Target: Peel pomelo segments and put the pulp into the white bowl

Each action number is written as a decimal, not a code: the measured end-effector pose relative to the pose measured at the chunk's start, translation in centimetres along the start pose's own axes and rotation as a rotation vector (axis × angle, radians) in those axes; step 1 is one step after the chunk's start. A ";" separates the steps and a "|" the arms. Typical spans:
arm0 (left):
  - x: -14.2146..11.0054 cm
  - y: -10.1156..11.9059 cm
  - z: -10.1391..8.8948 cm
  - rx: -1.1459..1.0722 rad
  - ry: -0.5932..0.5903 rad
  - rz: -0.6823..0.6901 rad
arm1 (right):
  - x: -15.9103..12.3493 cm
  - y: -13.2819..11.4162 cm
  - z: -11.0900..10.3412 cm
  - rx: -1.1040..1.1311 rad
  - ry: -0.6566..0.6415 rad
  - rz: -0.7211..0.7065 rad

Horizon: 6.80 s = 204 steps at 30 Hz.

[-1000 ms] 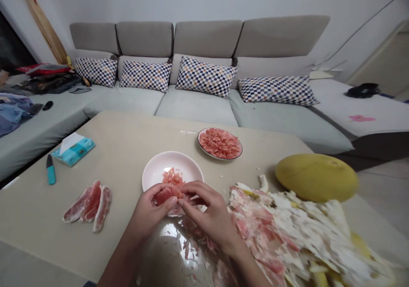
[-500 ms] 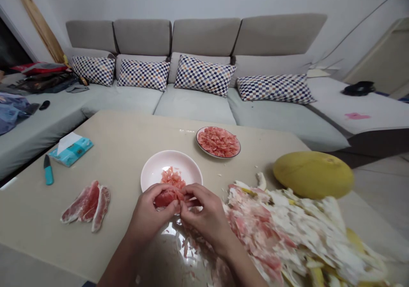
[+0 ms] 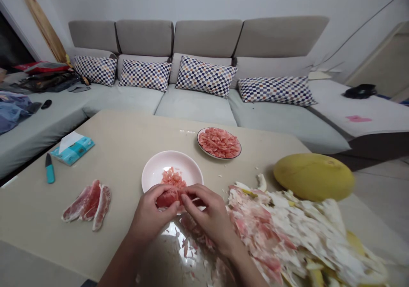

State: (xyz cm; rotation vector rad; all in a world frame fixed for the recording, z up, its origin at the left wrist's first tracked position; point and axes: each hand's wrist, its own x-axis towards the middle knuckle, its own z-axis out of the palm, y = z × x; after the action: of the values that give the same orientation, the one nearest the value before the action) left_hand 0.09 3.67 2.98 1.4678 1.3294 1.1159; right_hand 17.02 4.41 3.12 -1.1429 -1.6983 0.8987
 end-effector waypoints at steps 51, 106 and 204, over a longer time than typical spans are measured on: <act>0.0 0.4 -1.8 -0.362 -0.120 -0.247 | 0.5 1.4 0.5 0.173 0.231 0.154; 0.1 -0.3 -1.8 -0.247 -0.130 -0.141 | -0.3 -0.6 0.4 0.045 0.038 -0.108; -0.5 -0.6 -1.5 -0.445 -0.124 -0.191 | 0.5 -0.1 0.8 0.467 -0.019 0.211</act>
State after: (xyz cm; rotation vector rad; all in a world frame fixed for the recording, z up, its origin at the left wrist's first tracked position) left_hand -1.52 3.29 2.77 1.0428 1.0282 1.0905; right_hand 16.11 4.75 3.04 -1.0016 -1.2984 1.3563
